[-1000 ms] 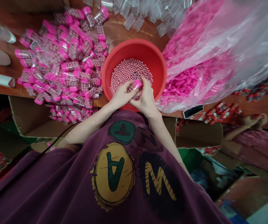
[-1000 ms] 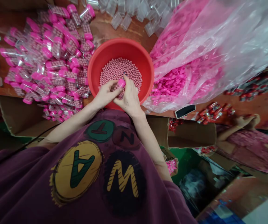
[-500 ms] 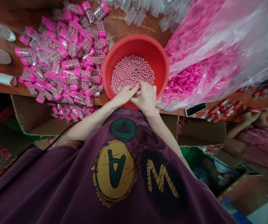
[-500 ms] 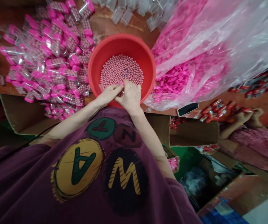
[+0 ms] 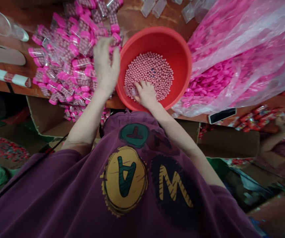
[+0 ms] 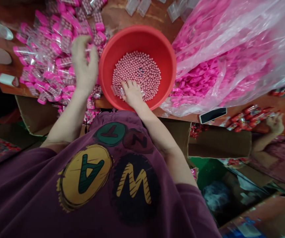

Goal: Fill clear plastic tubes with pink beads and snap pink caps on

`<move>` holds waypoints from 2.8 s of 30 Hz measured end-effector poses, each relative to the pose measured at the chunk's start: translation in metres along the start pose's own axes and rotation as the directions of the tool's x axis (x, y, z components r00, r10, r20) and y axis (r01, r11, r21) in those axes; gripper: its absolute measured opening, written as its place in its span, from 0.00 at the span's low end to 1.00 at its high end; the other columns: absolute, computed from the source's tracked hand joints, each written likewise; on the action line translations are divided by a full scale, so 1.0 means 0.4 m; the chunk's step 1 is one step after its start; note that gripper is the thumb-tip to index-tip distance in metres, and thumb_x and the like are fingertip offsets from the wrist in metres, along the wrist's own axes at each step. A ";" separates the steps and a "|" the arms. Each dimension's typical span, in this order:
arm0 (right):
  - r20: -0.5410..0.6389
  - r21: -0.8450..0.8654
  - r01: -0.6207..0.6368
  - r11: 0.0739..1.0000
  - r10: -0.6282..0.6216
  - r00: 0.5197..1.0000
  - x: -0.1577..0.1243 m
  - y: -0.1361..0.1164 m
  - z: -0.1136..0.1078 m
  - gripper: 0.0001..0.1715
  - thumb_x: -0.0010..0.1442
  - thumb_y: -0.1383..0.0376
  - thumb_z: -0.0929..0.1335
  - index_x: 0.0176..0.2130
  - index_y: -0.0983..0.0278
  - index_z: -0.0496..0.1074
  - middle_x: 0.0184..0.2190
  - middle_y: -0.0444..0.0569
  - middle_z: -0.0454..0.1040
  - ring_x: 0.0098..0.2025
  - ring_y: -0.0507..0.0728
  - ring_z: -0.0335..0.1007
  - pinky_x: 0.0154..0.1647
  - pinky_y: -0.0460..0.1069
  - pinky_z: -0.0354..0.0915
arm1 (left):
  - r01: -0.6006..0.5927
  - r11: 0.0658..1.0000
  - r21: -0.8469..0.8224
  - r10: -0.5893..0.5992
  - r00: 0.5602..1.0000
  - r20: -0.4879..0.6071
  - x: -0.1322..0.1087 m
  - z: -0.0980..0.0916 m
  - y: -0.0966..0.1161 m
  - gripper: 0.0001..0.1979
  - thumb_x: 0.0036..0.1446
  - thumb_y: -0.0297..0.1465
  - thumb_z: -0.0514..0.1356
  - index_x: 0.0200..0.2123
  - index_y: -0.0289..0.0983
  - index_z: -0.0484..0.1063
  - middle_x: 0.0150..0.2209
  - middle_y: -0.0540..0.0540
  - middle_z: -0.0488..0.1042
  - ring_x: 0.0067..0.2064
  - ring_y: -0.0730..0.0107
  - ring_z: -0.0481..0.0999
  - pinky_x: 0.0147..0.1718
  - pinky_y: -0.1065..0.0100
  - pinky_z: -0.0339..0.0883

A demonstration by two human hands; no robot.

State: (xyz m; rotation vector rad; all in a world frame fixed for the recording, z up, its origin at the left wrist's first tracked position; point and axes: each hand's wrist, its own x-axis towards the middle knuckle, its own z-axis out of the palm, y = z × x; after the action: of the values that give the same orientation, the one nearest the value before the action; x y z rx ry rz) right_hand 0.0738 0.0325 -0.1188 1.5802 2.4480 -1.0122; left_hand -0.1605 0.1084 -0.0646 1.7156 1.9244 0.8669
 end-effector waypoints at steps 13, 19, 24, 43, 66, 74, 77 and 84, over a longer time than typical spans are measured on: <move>0.165 0.985 -0.174 -0.007 0.360 0.918 0.009 0.046 -0.005 0.22 0.69 0.48 0.74 0.55 0.57 0.73 0.44 0.46 0.83 0.32 0.52 0.73 0.34 0.50 0.73 | 0.384 0.885 -0.263 -0.152 0.773 0.617 -0.206 0.170 0.079 0.30 0.58 0.16 0.58 0.62 0.33 0.79 0.57 0.38 0.84 0.48 0.64 0.83 0.56 0.59 0.80; 0.210 0.977 -0.179 -0.115 0.390 0.897 -0.009 0.009 -0.038 0.23 0.68 0.44 0.76 0.47 0.58 0.73 0.32 0.40 0.75 0.24 0.49 0.62 0.25 0.48 0.62 | 0.262 0.926 -0.271 -0.064 0.817 0.573 -0.180 0.166 0.098 0.20 0.60 0.25 0.68 0.56 0.36 0.84 0.50 0.43 0.84 0.49 0.63 0.81 0.56 0.60 0.76; 0.213 0.976 -0.213 -0.042 0.384 0.899 -0.035 -0.005 -0.059 0.26 0.69 0.39 0.74 0.46 0.58 0.76 0.36 0.42 0.78 0.27 0.49 0.65 0.29 0.49 0.66 | 0.256 0.939 -0.230 -0.085 0.819 0.567 -0.171 0.168 0.086 0.11 0.70 0.30 0.64 0.49 0.34 0.85 0.44 0.43 0.84 0.47 0.63 0.80 0.54 0.62 0.74; 0.319 0.924 -0.383 -0.025 0.605 0.730 -0.036 0.029 -0.032 0.30 0.72 0.40 0.68 0.27 0.57 0.67 0.16 0.39 0.63 0.21 0.52 0.57 0.25 0.50 0.53 | 0.058 0.992 0.116 -0.115 0.802 0.586 -0.196 0.265 0.165 0.31 0.71 0.28 0.63 0.73 0.24 0.67 0.66 0.24 0.76 0.68 0.39 0.75 0.70 0.45 0.70; -0.557 0.482 -0.343 0.806 0.584 0.590 -0.179 0.245 0.017 0.43 0.67 0.62 0.58 0.77 0.71 0.56 0.77 0.72 0.62 0.81 0.67 0.59 0.83 0.73 0.55 | -0.053 0.974 0.220 -0.069 0.856 0.512 0.004 0.367 0.083 0.25 0.68 0.22 0.50 0.60 0.24 0.80 0.67 0.17 0.72 0.66 0.35 0.76 0.68 0.34 0.69; -0.593 0.404 -0.364 0.839 0.543 0.594 -0.173 0.265 0.047 0.41 0.71 0.61 0.56 0.78 0.68 0.56 0.76 0.67 0.65 0.81 0.66 0.60 0.85 0.72 0.55 | -0.333 0.900 0.282 -0.012 0.627 0.779 -0.045 0.444 0.256 0.30 0.68 0.14 0.42 0.64 0.16 0.75 0.69 0.15 0.70 0.68 0.35 0.77 0.64 0.47 0.73; -0.597 0.397 -0.357 0.845 0.533 0.599 -0.172 0.272 0.054 0.41 0.70 0.63 0.56 0.78 0.68 0.55 0.77 0.66 0.64 0.84 0.65 0.56 0.86 0.71 0.54 | -0.418 0.881 0.224 0.037 0.532 0.846 -0.080 0.440 0.283 0.30 0.71 0.15 0.41 0.64 0.19 0.76 0.69 0.20 0.72 0.66 0.41 0.79 0.62 0.52 0.74; -0.575 0.367 -0.387 0.846 0.534 0.620 -0.174 0.270 0.043 0.42 0.68 0.66 0.57 0.78 0.67 0.54 0.76 0.67 0.64 0.82 0.66 0.58 0.84 0.71 0.57 | -0.058 0.987 -0.152 0.154 0.635 0.757 -0.130 0.401 0.203 0.26 0.65 0.22 0.62 0.65 0.27 0.76 0.65 0.29 0.77 0.66 0.47 0.78 0.69 0.52 0.70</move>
State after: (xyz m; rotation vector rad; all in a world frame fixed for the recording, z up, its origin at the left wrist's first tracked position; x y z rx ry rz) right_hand 0.1916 -0.0043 -0.1589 2.8737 2.0368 -0.6934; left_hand 0.0142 0.0886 -0.1289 1.7354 1.1665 0.1745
